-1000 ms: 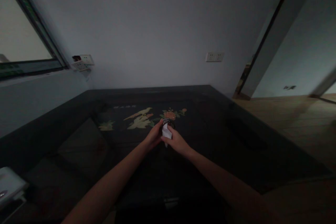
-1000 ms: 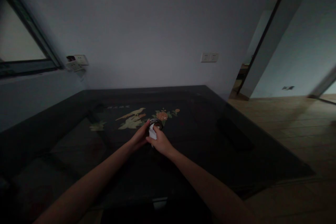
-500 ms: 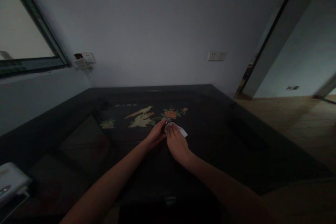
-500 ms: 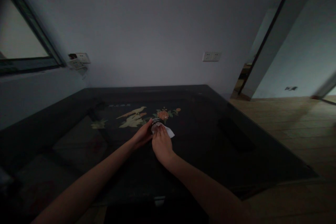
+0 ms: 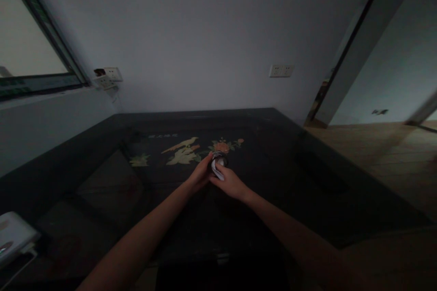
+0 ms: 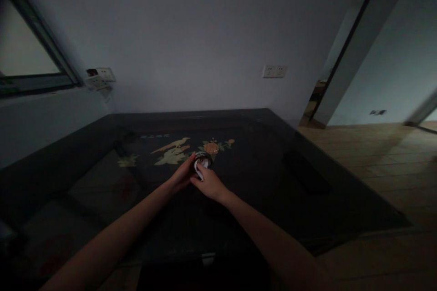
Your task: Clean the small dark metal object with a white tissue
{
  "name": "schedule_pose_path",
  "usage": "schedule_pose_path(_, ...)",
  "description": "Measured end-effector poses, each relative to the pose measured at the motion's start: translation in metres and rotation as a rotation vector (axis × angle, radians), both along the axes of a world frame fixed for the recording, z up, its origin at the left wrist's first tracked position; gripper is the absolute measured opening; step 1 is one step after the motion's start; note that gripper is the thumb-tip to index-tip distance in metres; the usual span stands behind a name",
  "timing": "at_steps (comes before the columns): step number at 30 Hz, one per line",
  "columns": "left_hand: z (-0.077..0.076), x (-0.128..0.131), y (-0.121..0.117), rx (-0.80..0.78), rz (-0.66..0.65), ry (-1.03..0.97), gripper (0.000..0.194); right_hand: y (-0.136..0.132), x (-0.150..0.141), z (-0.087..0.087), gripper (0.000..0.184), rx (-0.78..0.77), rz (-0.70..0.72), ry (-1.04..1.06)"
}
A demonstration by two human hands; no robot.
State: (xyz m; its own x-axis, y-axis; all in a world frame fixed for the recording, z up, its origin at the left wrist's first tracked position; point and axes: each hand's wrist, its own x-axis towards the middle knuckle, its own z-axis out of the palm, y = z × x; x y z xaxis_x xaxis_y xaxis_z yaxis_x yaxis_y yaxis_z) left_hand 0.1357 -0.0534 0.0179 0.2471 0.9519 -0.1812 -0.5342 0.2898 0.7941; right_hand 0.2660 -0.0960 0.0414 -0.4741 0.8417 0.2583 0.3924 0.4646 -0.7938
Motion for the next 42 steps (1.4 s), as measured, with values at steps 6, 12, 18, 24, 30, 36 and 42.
schedule_pose_path(6,0.003,0.002,0.0,-0.032,-0.005,-0.031,0.033,-0.002,-0.001,-0.001,0.035,0.08,-0.014,-0.143)
schedule_pose_path(12,-0.002,0.003,0.002,0.017,-0.054,-0.085,0.032,-0.008,0.002,0.006,0.037,0.383,-0.064,-0.603)
schedule_pose_path(18,-0.003,0.001,0.004,0.01,-0.044,-0.079,0.031,-0.011,-0.011,-0.012,0.045,0.445,-0.187,-0.713)
schedule_pose_path(24,-0.004,0.002,0.005,0.022,-0.041,-0.068,0.032,-0.008,-0.01,-0.016,0.045,0.423,-0.208,-0.606)
schedule_pose_path(30,-0.005,-0.001,0.003,0.045,-0.086,-0.105,0.035,-0.005,0.001,-0.002,0.036,0.284,-0.08,-0.428)
schedule_pose_path(36,0.0,-0.015,0.004,0.021,-0.172,-0.161,0.029,0.008,0.004,-0.004,0.032,0.142,-0.071,-0.198)
schedule_pose_path(42,0.0,-0.016,0.005,0.095,-0.114,-0.137,0.021,0.013,0.011,0.005,0.041,0.131,-0.083,-0.025)
